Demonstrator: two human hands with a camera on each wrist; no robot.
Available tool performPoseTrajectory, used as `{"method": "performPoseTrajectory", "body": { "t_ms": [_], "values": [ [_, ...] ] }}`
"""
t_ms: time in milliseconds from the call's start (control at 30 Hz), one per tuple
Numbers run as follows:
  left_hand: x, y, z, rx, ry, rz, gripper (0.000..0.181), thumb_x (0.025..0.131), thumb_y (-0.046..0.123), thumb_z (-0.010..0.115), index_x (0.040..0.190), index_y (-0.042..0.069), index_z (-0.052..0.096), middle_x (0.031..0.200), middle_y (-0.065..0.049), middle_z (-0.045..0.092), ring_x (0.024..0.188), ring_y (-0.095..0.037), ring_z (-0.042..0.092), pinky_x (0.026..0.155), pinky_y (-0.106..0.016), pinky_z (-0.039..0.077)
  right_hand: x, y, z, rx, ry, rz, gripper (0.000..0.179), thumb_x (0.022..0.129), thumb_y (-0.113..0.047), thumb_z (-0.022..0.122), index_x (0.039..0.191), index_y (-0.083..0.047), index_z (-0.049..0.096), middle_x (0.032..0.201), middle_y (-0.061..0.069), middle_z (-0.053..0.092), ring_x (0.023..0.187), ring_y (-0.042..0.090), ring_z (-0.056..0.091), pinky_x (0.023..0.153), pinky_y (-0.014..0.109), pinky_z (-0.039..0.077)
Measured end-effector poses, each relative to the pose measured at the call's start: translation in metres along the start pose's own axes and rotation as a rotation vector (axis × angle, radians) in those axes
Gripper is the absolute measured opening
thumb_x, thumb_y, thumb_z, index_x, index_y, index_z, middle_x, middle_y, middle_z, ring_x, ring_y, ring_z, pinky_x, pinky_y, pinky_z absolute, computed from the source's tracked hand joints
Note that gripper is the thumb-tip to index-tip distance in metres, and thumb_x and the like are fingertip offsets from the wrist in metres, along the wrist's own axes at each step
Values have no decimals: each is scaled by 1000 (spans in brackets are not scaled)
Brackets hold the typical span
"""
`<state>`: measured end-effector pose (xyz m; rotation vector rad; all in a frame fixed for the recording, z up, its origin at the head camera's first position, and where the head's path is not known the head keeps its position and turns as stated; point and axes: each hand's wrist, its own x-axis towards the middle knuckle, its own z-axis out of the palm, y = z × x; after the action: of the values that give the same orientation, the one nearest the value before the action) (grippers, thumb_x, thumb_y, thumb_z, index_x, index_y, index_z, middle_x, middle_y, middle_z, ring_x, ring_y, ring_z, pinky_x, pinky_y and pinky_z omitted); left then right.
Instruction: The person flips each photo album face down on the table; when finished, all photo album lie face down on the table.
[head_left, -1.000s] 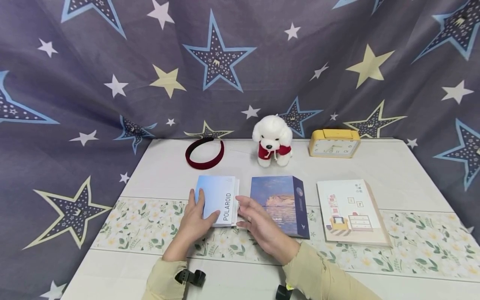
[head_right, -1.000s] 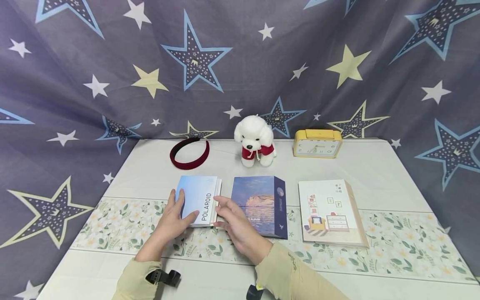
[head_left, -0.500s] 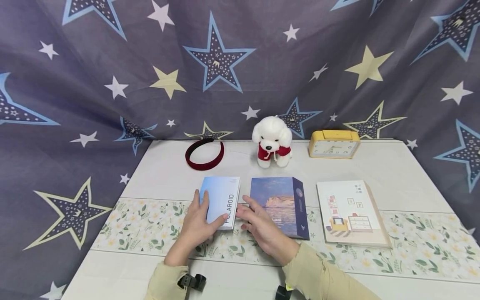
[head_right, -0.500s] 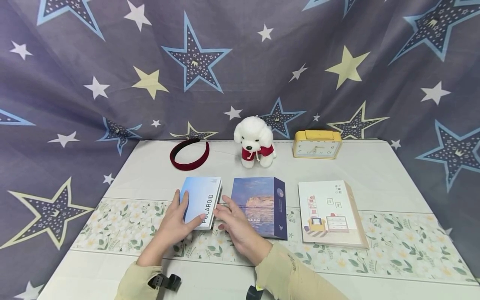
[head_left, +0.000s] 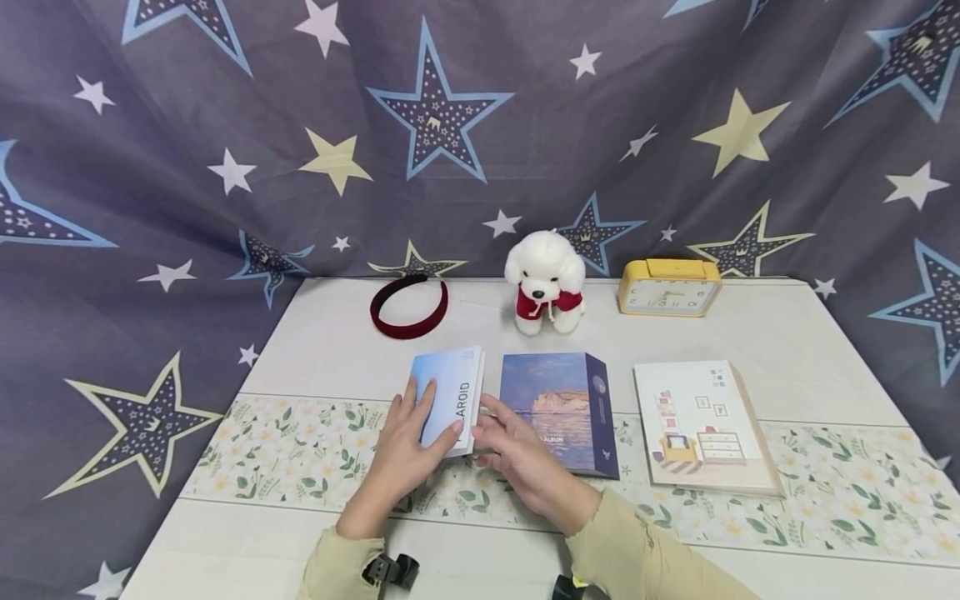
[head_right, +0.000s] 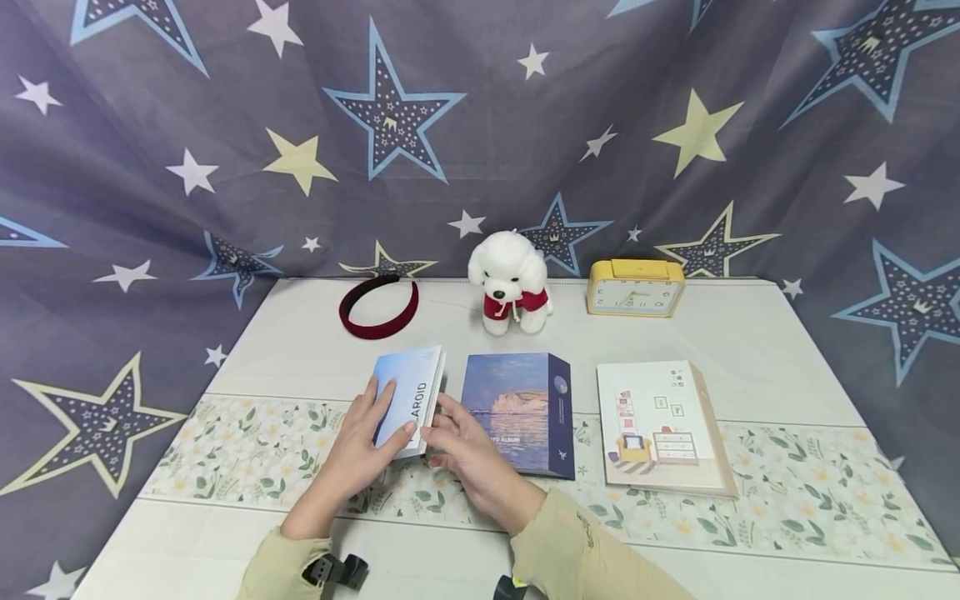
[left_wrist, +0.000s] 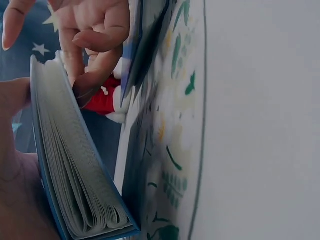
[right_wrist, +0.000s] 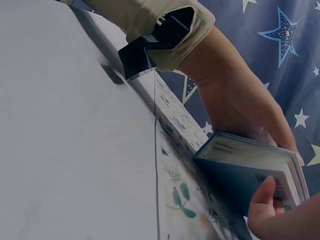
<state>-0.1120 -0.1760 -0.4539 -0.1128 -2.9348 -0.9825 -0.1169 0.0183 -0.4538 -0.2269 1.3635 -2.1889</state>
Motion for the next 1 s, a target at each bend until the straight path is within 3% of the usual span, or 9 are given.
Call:
{"method": "performPoseTrajectory", "body": {
  "t_ms": [267, 567, 833, 1000],
  "values": [
    [-1, 4, -3, -143, -50, -23, 75, 97, 53, 49, 156, 16, 24, 162, -14, 9, 144, -49, 3, 105, -73, 10, -2, -5, 5, -13, -2, -39, 77, 92, -13, 60, 156, -14, 18, 147, 20, 38, 106, 19, 56, 83, 33, 47],
    [-1, 6, -4, -284, -88, -26, 71, 101, 48, 42, 157, 13, 18, 162, -15, 6, 145, -46, -1, 109, -70, 3, -3, -6, 9, -52, -15, -53, 79, 91, -11, 62, 156, -21, 19, 146, 20, 36, 106, 21, 56, 87, 35, 48],
    [-1, 7, -6, -501, -147, -46, 68, 103, 45, 36, 158, 11, 12, 163, -14, 1, 148, -37, -3, 112, -64, 2, -2, -4, 8, -85, -48, -54, 79, 92, -15, 64, 156, -29, 21, 148, 17, 34, 116, 28, 56, 93, 40, 48],
    [-1, 9, -6, -583, -178, -66, 70, 103, 45, 36, 158, 12, 9, 163, -14, -1, 148, -36, -4, 110, -66, 0, -1, -2, 7, -102, -66, -44, 82, 91, -12, 64, 156, -33, 19, 151, 17, 29, 122, 33, 53, 95, 40, 47]
  ]
}}
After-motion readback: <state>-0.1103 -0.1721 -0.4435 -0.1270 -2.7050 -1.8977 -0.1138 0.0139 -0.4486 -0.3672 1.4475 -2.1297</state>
